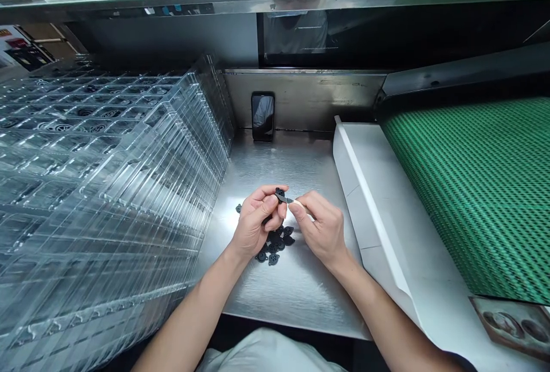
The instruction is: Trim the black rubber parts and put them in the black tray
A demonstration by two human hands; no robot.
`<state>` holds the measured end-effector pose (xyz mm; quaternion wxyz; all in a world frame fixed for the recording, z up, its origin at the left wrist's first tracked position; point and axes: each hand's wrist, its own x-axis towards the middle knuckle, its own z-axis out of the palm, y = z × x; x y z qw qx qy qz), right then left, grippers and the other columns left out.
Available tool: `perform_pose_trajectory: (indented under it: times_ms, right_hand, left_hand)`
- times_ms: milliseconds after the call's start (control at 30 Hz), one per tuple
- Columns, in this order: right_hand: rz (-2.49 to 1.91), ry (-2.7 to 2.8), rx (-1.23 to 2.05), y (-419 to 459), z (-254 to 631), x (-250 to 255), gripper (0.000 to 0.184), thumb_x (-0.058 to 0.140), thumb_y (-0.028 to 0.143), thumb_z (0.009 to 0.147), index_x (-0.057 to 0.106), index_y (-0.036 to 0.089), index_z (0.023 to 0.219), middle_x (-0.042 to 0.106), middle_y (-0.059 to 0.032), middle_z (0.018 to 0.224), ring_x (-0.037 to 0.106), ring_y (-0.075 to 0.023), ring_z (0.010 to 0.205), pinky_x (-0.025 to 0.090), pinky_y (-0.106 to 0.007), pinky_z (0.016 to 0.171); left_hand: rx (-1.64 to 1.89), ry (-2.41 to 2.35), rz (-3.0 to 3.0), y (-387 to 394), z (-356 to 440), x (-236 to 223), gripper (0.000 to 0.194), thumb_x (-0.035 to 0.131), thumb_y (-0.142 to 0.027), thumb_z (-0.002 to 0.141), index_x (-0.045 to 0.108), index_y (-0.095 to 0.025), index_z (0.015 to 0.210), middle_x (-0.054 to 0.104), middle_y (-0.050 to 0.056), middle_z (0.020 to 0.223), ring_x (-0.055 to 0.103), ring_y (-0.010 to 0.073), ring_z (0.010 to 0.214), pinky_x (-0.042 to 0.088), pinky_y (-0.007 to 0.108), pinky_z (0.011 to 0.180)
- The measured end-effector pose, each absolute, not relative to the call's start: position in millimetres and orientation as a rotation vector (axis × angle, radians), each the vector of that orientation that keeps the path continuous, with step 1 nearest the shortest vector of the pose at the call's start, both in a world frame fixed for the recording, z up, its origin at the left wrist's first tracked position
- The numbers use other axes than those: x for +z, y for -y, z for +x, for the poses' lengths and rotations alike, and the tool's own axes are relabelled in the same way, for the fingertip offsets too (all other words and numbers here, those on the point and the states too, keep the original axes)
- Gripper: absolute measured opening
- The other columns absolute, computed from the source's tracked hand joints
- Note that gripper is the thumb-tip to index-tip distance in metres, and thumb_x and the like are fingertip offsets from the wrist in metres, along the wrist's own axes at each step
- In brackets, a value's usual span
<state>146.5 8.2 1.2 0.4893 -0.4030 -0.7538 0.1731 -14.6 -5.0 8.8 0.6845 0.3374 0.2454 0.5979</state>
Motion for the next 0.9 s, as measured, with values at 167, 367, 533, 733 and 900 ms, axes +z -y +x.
perform_pose_trajectory:
  times_ms: [167, 367, 533, 733, 900]
  right_hand:
    - [-0.984, 1.832, 0.384, -8.2, 146.0, 1.9, 0.038, 0.055, 0.042, 0.107, 0.064, 0.021, 0.077, 0.060, -0.0016, 0.072, 0.054, -0.0152, 0.065, 0.039, -0.029, 0.063]
    - [-0.973, 1.828, 0.368, -8.6, 145.9, 0.8, 0.037, 0.056, 0.040, 0.107, 0.063, 0.021, 0.077, 0.060, -0.0010, 0.071, 0.055, -0.0152, 0.064, 0.038, -0.030, 0.063]
    - [-0.988, 1.829, 0.369, -8.2, 146.0, -0.1, 0.036, 0.057, 0.041, 0.107, 0.064, 0.021, 0.078, 0.060, -0.0013, 0.071, 0.054, -0.0155, 0.065, 0.038, -0.031, 0.062]
    - [-1.005, 1.807, 0.383, -8.3, 145.6, 0.6, 0.036, 0.057, 0.040, 0.107, 0.063, 0.021, 0.077, 0.060, -0.0008, 0.071, 0.053, -0.0151, 0.064, 0.037, -0.031, 0.063]
    - [-0.980, 1.811, 0.410, -8.9, 145.8, 1.6, 0.035, 0.058, 0.039, 0.107, 0.062, 0.021, 0.077, 0.058, 0.0000, 0.070, 0.052, -0.0145, 0.064, 0.036, -0.030, 0.062]
  left_hand:
    - [1.331, -0.553, 0.757, 5.7, -14.3, 9.9, 0.032, 0.076, -0.036, 0.091, 0.070, -0.015, 0.113, 0.064, 0.000, 0.069, 0.033, 0.0001, 0.040, 0.023, 0.016, 0.044]
    - [1.334, -0.568, 0.752, 5.3, -14.3, 11.5, 0.033, 0.076, -0.037, 0.090, 0.070, -0.014, 0.112, 0.063, 0.000, 0.068, 0.032, 0.0001, 0.040, 0.023, 0.016, 0.044]
    - [1.339, -0.568, 0.752, 4.6, -14.9, 11.4, 0.031, 0.076, -0.036, 0.090, 0.070, -0.014, 0.112, 0.063, 0.000, 0.068, 0.032, -0.0005, 0.040, 0.023, 0.016, 0.044]
    - [1.338, -0.560, 0.763, 6.0, -15.9, 10.2, 0.030, 0.076, -0.035, 0.091, 0.071, -0.014, 0.111, 0.063, 0.000, 0.068, 0.031, 0.0001, 0.040, 0.020, 0.017, 0.044]
    - [1.332, -0.570, 0.767, 6.3, -15.8, 11.1, 0.032, 0.076, -0.037, 0.090, 0.071, -0.014, 0.112, 0.063, 0.000, 0.067, 0.030, 0.0003, 0.041, 0.019, 0.017, 0.043]
